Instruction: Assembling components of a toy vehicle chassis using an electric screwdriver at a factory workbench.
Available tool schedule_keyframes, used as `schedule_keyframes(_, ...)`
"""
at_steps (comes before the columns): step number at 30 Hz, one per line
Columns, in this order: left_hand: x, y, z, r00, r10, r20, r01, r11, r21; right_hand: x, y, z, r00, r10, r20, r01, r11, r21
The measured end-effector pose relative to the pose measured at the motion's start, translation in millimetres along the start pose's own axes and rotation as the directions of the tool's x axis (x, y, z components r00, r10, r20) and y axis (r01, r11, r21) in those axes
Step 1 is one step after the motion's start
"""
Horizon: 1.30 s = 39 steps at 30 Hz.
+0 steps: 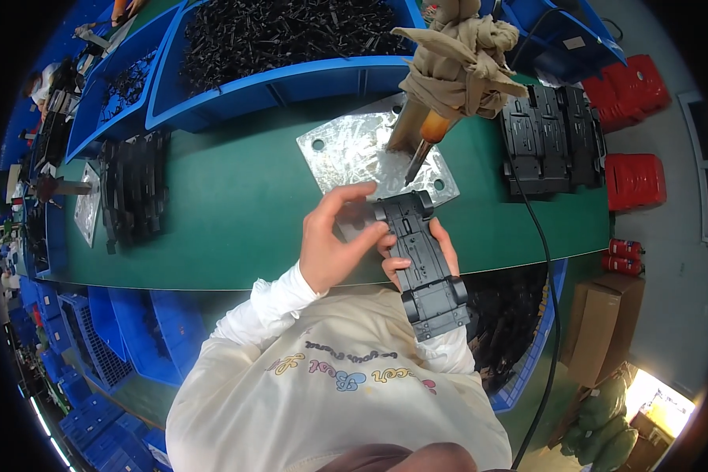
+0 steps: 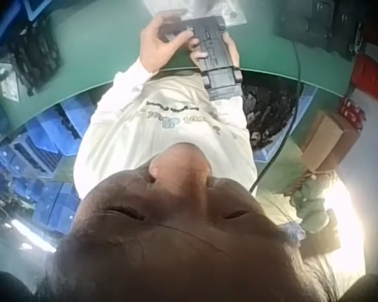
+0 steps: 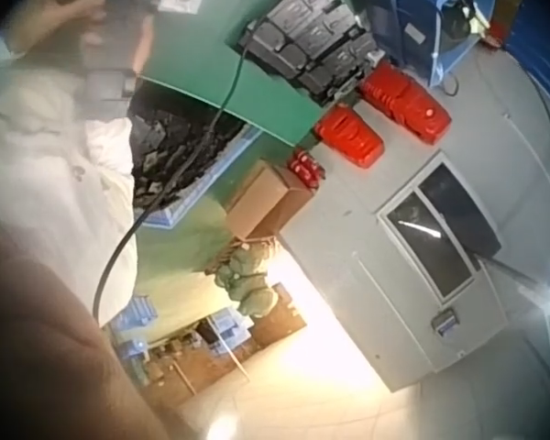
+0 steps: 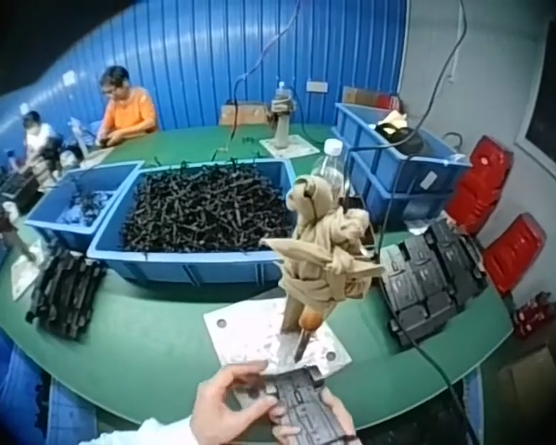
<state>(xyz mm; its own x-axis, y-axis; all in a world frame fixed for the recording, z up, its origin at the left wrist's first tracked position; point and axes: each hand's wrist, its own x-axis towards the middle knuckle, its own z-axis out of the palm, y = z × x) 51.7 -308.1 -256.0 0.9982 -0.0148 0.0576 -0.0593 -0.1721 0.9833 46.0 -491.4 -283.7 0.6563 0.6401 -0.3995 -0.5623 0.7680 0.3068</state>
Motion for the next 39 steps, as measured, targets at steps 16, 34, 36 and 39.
schedule_keyframes(16, 14, -21, -8, 0.981, -0.161, 0.107, 0.176, 0.972, -0.153, 10, 10, 12, 0.997, 0.035, 0.069, -0.042, 0.994, 0.097)
schedule_keyframes(34, 11, -22, -3, 0.986, -0.163, 0.032, 0.165, 0.942, -0.292, 5, 17, 26, 0.994, 0.040, 0.103, -0.058, 0.982, 0.181)
schedule_keyframes(36, 11, -22, -3, 0.986, -0.164, 0.031, 0.166, 0.938, -0.305, 5, 18, 26, 0.994, 0.040, 0.098, -0.057, 0.981, 0.184)
schedule_keyframes(39, 11, -23, -3, 0.985, -0.170, 0.028, 0.171, 0.934, -0.313, 6, 18, 27, 0.994, 0.046, 0.096, -0.063, 0.980, 0.189)
